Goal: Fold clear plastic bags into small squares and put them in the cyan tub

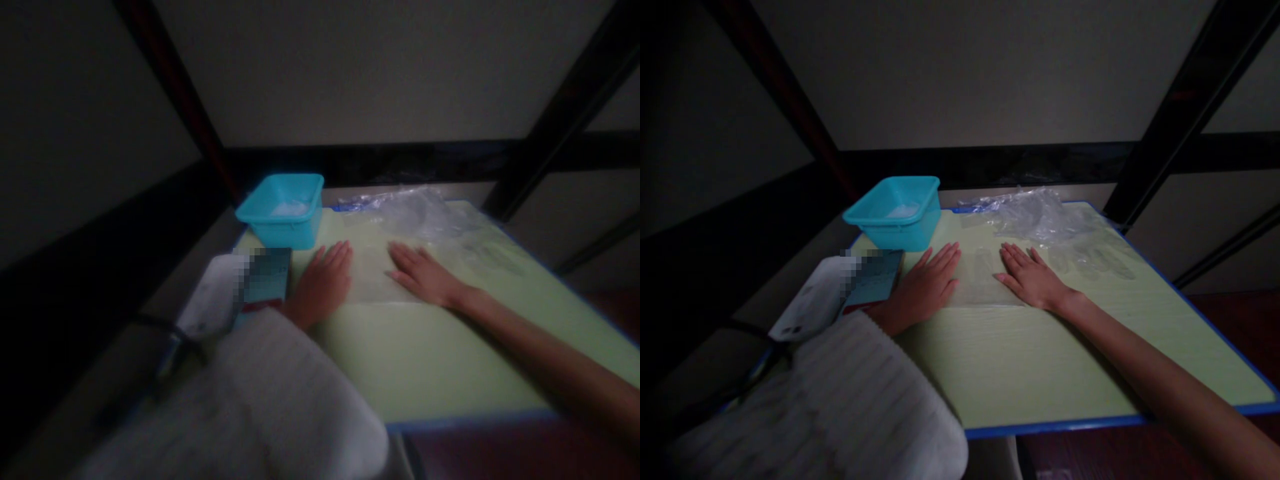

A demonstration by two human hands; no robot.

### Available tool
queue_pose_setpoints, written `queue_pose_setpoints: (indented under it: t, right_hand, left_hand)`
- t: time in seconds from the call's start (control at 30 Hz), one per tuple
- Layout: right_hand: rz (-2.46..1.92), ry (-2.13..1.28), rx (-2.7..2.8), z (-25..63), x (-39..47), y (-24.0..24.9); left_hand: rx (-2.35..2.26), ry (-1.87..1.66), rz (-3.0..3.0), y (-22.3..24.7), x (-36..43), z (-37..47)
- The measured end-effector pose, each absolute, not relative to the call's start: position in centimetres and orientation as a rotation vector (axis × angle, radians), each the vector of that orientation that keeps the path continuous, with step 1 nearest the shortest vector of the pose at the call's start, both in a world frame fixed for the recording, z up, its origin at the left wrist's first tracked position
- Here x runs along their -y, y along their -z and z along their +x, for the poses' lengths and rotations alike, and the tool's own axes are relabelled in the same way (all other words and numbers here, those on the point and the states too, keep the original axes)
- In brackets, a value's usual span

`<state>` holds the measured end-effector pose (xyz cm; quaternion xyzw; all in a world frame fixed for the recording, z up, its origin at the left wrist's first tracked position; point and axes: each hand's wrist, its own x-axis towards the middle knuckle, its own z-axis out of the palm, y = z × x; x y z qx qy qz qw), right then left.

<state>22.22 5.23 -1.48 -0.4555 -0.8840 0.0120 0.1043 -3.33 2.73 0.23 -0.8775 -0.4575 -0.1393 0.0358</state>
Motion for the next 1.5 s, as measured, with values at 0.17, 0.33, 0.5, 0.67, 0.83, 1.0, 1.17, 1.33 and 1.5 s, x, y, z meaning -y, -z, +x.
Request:
queue_pose_setpoints:
  t: [0.17, 0.33, 0.5, 0.67, 0.83, 1.0, 1.17, 1.33, 1.5]
  right_hand:
    - [-1.322, -0.038, 2.521, 21.6, -2.8, 0.2]
    - [-1.112, 0.008, 2.635, 20.1, 0.4, 1.1]
    - [-1.034, 0.059, 2.676, 20.1, 1.6, 2.3]
    - [-1.064, 0.135, 2.694, 20.7, 1.7, 2.3]
    - [-1.122, 0.186, 2.691, 21.8, 1.9, 2.5]
    - [-1.190, 0.177, 2.661, 23.2, 2.3, 2.8]
    - [-1.228, 0.050, 2.660, 23.9, 2.2, 2.1]
    - [-1.263, -0.135, 2.558, 22.5, -0.2, -0.1]
    - [-1.206, -0.055, 2.555, 19.8, -3.3, 0.5]
  left_hand:
    - [1.306, 0.606, -2.740, -1.3, 0.4, -3.1]
    - [1.264, 0.406, -2.913, 0.7, 3.5, -1.0]
    - [1.316, 0.282, -2.961, 1.1, 4.0, -0.5]
    - [1.298, 0.238, -2.935, 0.5, 4.2, -1.1]
    - [1.361, 0.208, -2.907, 0.6, 4.4, -1.1]
    - [1.411, 0.204, -2.907, 0.6, 4.6, -1.4]
    - [1.487, 0.350, -2.847, 0.5, 4.1, -1.8]
    - [1.476, 0.638, -2.692, 0.2, 0.7, -0.2]
    - [1.387, 0.493, -2.725, 1.8, -2.9, 1.8]
